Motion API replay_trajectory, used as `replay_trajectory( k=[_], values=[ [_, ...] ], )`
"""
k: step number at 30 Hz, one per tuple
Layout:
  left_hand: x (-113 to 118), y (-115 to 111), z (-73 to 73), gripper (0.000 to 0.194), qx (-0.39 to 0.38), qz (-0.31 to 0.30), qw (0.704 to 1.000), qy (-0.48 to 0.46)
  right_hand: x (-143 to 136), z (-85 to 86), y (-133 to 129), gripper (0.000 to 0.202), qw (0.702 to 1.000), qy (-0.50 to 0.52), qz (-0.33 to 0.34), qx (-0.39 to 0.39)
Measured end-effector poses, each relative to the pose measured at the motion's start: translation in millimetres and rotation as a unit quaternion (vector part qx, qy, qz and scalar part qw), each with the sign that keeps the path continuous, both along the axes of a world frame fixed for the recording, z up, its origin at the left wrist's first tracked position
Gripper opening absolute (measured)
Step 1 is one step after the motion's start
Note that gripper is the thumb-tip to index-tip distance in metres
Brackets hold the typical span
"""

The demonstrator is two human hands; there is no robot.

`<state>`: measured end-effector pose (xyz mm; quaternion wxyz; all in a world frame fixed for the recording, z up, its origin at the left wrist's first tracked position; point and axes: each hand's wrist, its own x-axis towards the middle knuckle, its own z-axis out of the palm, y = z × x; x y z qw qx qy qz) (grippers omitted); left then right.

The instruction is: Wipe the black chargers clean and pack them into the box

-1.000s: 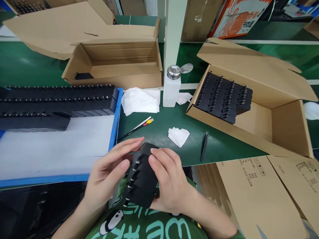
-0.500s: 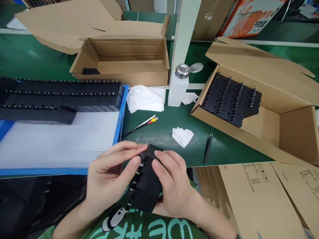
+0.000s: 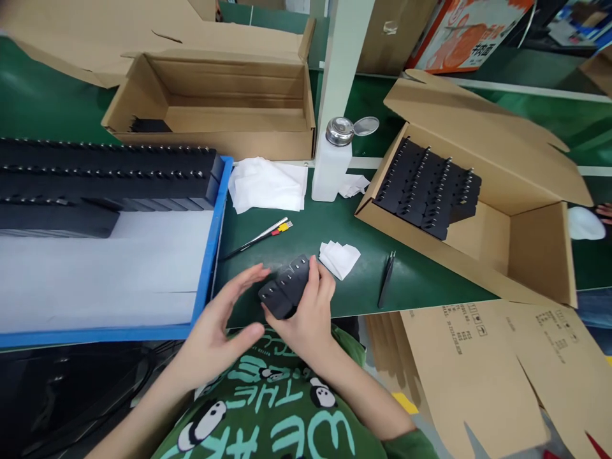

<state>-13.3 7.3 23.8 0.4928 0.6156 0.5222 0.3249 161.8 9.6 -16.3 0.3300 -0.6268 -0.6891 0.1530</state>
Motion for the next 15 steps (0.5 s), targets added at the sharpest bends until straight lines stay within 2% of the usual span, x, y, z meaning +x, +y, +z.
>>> replay_trajectory(
  k=[2,5,8,11,13,15],
  values=[
    [4,-4,-10.0,0.093,-0.012,-0.025,0.998,0.048,2,0.0,-3,0.128,0.997,0.000,0.013,-0.073],
    [19,-4,-20.6,0.110,0.021,-0.032,0.996,0.080,26,17.2,-2,0.127,0.975,0.025,0.116,-0.185],
    [32,2,-27.3,0.108,0.075,-0.008,0.991,0.111,61,34.7,15,0.100,0.938,0.062,0.239,-0.245],
    [35,12,-29.7,0.094,0.111,0.020,0.984,0.140,81,36.8,42,0.086,0.915,0.089,0.306,-0.246],
    [28,20,-28.3,0.092,0.105,0.001,0.984,0.140,85,31.7,59,0.083,0.907,0.106,0.326,-0.245],
    [18,31,-24.0,0.093,0.085,-0.049,0.985,0.145,84,26.5,68,0.081,0.903,0.121,0.331,-0.244]
  ],
)
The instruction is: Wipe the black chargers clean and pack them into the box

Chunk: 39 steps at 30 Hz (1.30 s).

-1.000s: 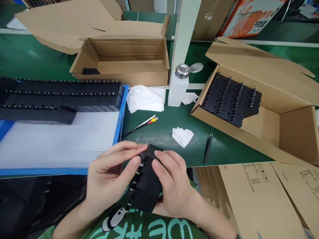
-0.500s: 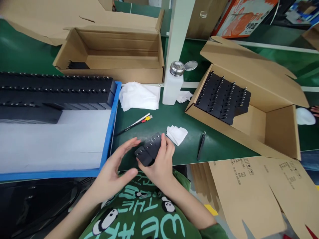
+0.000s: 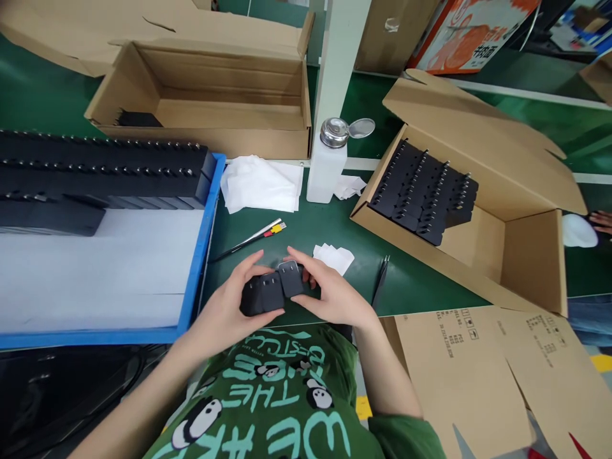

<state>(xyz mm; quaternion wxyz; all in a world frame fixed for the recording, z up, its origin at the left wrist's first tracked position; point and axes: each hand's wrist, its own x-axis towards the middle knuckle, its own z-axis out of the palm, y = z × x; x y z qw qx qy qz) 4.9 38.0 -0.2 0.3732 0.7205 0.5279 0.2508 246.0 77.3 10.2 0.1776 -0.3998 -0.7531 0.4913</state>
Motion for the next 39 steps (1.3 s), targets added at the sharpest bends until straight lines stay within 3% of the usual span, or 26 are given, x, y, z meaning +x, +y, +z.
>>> replay_trajectory(
  k=[3,7,9,13,15,18,20,23,26,30,34,37,39],
  values=[
    [-13,10,12.8,0.088,0.016,-0.052,0.998,0.043,-2,0.5,-3,0.082,0.999,0.015,-0.038,0.010],
    [-10,1,36.4,0.093,0.186,-0.054,0.977,0.090,-6,20.5,-32,0.079,0.993,0.070,-0.082,0.049],
    [-3,-10,44.1,0.092,0.248,-0.089,0.961,0.084,-9,33.4,-48,0.076,0.985,0.138,-0.092,0.052],
    [5,-26,43.1,0.070,0.235,-0.145,0.961,-0.012,-3,46.5,-62,0.055,0.977,0.187,-0.066,0.083],
    [4,-28,39.1,0.066,0.181,-0.126,0.975,-0.036,9,42.3,-55,0.040,0.978,0.155,-0.072,0.117],
    [3,-29,37.0,0.065,0.097,-0.094,0.990,-0.044,28,22.5,-35,0.021,0.955,0.013,-0.237,0.181],
    [4,-30,38.9,0.066,0.066,-0.079,0.993,-0.063,33,4.3,-23,0.022,0.927,-0.094,-0.303,0.200],
    [6,-33,43.6,0.068,0.041,-0.054,0.993,-0.092,28,-18.5,-15,0.025,0.929,-0.124,-0.296,0.182],
    [6,-35,48.1,0.068,0.033,-0.029,0.993,-0.106,19,-22.1,-18,0.025,0.928,-0.086,-0.323,0.166],
    [7,-37,52.9,0.070,0.028,-0.024,0.993,-0.110,9,7.0,-26,0.022,0.930,0.007,-0.355,0.099],
    [7,-39,53.5,0.073,0.022,-0.025,0.991,-0.129,-4,44.2,-33,0.018,0.903,0.212,-0.371,-0.046],
    [6,-41,51.1,0.075,0.030,-0.024,0.989,-0.145,-16,61.2,-37,0.019,0.898,0.265,-0.339,-0.091],
    [5,-43,50.0,0.074,0.039,-0.026,0.988,-0.150,-24,67.7,-36,0.018,0.909,0.287,-0.278,-0.122]
  ],
)
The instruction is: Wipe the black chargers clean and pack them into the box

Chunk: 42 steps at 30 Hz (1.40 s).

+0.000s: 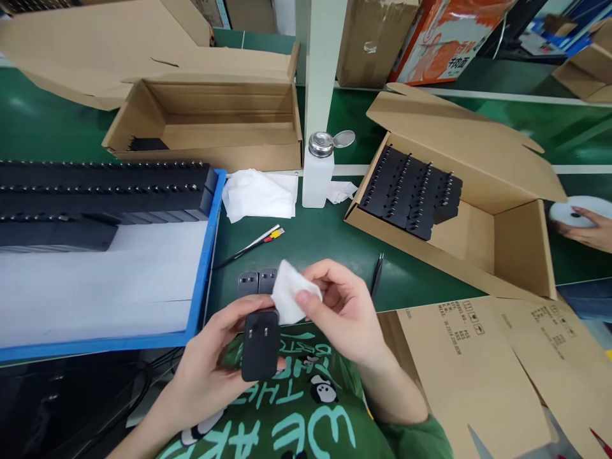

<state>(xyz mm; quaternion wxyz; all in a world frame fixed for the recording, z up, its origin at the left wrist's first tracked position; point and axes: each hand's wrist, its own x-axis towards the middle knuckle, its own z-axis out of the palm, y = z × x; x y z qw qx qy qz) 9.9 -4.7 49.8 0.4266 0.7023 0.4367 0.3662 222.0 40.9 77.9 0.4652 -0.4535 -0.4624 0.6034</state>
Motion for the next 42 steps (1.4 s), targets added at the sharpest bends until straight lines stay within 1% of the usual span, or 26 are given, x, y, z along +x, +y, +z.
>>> replay_trajectory(
  k=[2,4,6,8,11,14,18,21,23,24,25,27,28,29,30,32,34,36,38,39,40,42],
  values=[
    [-1,-1,0.5,0.073,0.011,-0.003,1.000,0.006,-6,3.9,3,0.017,0.996,0.039,0.084,-0.002],
    [-2,-2,2.2,0.073,0.012,-0.011,0.999,0.029,-9,5.9,8,0.018,0.985,0.062,0.160,-0.011],
    [-4,-4,3.5,0.075,0.002,-0.018,0.999,0.051,-10,6.4,15,0.020,0.971,0.075,0.223,-0.050],
    [-6,-6,2.9,0.078,-0.013,-0.023,0.999,0.040,-9,6.3,22,0.025,0.950,0.084,0.280,-0.111],
    [-8,-9,-1.5,0.083,-0.032,-0.029,0.999,-0.011,-5,6.4,31,0.028,0.920,0.087,0.334,-0.184],
    [-9,-11,-5.9,0.086,-0.048,-0.025,0.998,-0.024,-4,6.9,35,0.026,0.906,0.094,0.353,-0.213],
    [-9,-11,-9.2,0.081,-0.032,-0.023,0.999,-0.007,-7,9.3,34,0.028,0.909,0.072,0.346,-0.220],
    [-8,-10,-11.9,0.083,-0.034,-0.030,0.999,-0.031,-4,14.5,34,0.023,0.910,0.058,0.350,-0.215],
    [-8,-9,-13.3,0.088,-0.035,-0.031,0.997,-0.055,5,16.1,34,0.022,0.919,0.067,0.345,-0.180],
    [-9,-8,-13.6,0.090,-0.030,-0.025,0.997,-0.065,12,14.8,35,0.023,0.931,0.073,0.326,-0.148],
    [-9,-7,-13.6,0.092,-0.024,-0.018,0.997,-0.073,20,11.4,35,0.025,0.947,0.075,0.291,-0.111],
    [-12,-3,-12.4,0.095,-0.006,-0.004,0.997,-0.082,34,-1.9,35,0.030,0.981,0.038,0.184,-0.051],
    [-13,-1,-11.4,0.097,0.003,0.002,0.996,-0.084,40,-11.3,36,0.031,0.991,-0.011,0.129,-0.035],
    [-15,1,-10.2,0.098,0.013,0.006,0.996,-0.084,45,-21.6,36,0.031,0.993,-0.077,0.087,-0.025],
    [-16,4,-8.8,0.098,0.023,0.009,0.996,-0.082,47,-31.9,36,0.030,0.988,-0.145,0.060,-0.017],
    [-18,7,-6.1,0.100,0.047,0.015,0.996,-0.078,49,-48.7,35,0.027,0.967,-0.252,0.044,0.000],
    [-18,11,-3.9,0.099,0.065,0.018,0.995,-0.076,47,-55.1,31,0.025,0.944,-0.325,0.037,0.042],
    [-17,14,-2.9,0.098,0.076,0.013,0.994,-0.079,44,-49.6,24,0.026,0.922,-0.371,0.015,0.108],
    [-16,17,-2.8,0.098,0.073,0.006,0.994,-0.081,37,-35.7,15,0.031,0.911,-0.370,0.006,0.182],
    [-14,18,-2.8,0.098,0.070,0.004,0.994,-0.081,33,-27.5,10,0.038,0.915,-0.343,0.018,0.213],
    [-13,18,-2.5,0.098,0.065,0.003,0.995,-0.077,27,-19.6,5,0.051,0.918,-0.313,0.041,0.240],
    [-8,18,-0.4,0.096,0.059,0.001,0.997,-0.055,14,-7.5,-3,0.078,0.913,-0.279,0.104,0.281]
  ],
)
